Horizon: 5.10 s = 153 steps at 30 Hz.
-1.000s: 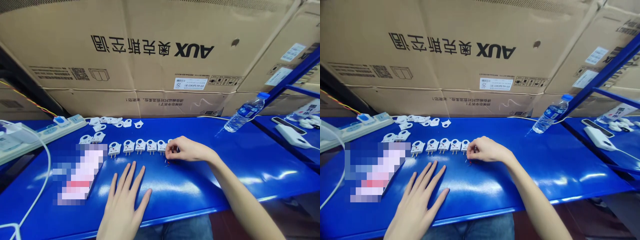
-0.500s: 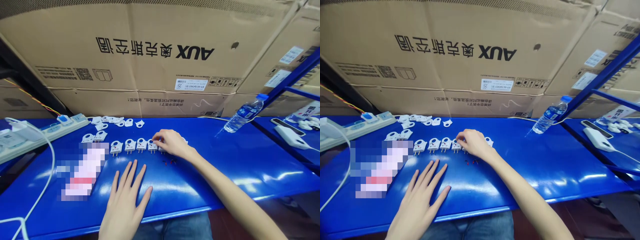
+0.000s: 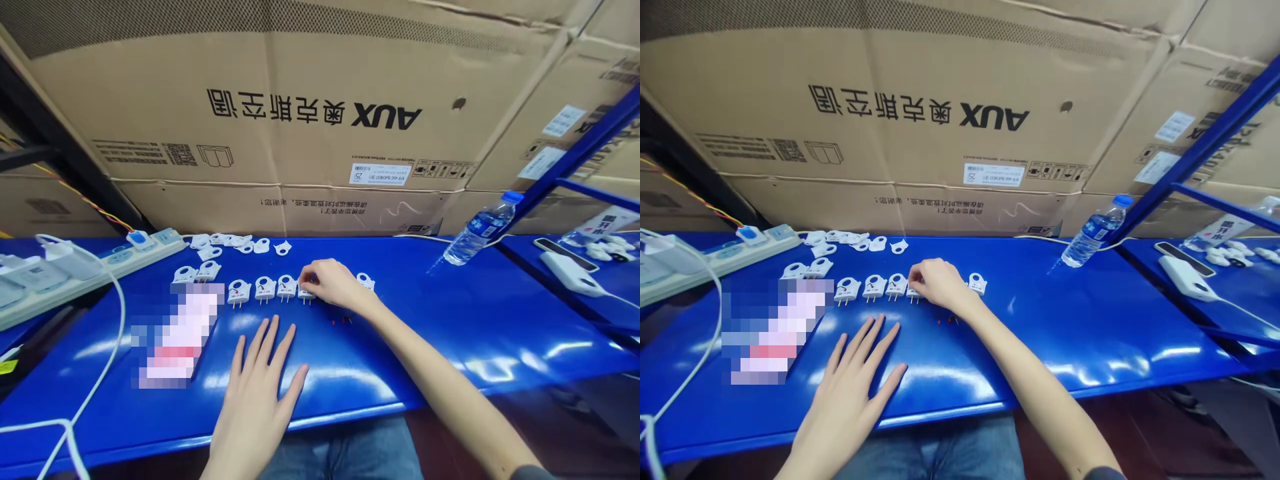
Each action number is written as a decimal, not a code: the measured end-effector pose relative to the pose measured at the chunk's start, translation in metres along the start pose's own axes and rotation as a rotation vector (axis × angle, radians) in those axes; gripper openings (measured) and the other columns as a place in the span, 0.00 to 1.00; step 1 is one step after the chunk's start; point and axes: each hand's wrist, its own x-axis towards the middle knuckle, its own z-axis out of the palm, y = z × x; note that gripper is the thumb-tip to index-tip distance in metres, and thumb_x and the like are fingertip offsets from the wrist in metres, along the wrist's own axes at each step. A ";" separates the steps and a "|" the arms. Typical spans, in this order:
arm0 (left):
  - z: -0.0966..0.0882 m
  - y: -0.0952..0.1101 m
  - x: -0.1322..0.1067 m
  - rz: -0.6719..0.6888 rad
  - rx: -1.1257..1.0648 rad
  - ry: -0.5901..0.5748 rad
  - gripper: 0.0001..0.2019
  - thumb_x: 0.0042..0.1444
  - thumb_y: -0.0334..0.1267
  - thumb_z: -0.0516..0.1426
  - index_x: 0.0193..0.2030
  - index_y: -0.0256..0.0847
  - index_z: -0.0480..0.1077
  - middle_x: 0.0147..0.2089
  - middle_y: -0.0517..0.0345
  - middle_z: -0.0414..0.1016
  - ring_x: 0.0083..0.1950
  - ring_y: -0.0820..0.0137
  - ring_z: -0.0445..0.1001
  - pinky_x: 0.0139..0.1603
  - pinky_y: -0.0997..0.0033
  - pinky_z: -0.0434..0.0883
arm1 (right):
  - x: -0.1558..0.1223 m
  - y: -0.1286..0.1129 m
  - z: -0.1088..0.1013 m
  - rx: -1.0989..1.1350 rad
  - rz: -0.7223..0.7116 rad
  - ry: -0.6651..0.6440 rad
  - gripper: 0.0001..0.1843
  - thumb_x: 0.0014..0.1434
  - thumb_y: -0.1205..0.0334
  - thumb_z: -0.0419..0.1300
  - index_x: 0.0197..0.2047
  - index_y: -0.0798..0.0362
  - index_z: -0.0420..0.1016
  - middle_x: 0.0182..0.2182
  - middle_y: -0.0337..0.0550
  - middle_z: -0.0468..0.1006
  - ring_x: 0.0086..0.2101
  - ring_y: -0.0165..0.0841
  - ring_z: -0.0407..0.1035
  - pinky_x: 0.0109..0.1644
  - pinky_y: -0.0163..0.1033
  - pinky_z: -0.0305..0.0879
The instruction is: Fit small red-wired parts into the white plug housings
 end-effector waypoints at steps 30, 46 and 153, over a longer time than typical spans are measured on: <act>-0.004 0.007 0.002 -0.049 -0.047 -0.032 0.28 0.71 0.52 0.50 0.74 0.48 0.61 0.78 0.51 0.60 0.78 0.54 0.57 0.76 0.37 0.57 | -0.033 0.037 -0.046 0.440 -0.055 -0.417 0.08 0.57 0.58 0.69 0.37 0.52 0.87 0.33 0.40 0.87 0.36 0.36 0.80 0.40 0.34 0.70; -0.006 0.009 0.003 -0.042 -0.046 -0.027 0.28 0.72 0.53 0.49 0.73 0.47 0.62 0.77 0.49 0.60 0.78 0.55 0.57 0.76 0.38 0.55 | -0.033 0.035 -0.048 0.388 -0.120 -0.209 0.09 0.61 0.57 0.67 0.39 0.53 0.84 0.33 0.38 0.84 0.34 0.31 0.75 0.39 0.32 0.65; -0.002 0.003 0.002 -0.037 -0.048 0.000 0.28 0.70 0.53 0.50 0.73 0.48 0.63 0.75 0.52 0.65 0.76 0.54 0.61 0.77 0.39 0.57 | 0.054 -0.074 0.028 -0.287 -0.031 -0.197 0.17 0.70 0.56 0.63 0.59 0.53 0.74 0.55 0.49 0.77 0.50 0.41 0.76 0.53 0.51 0.76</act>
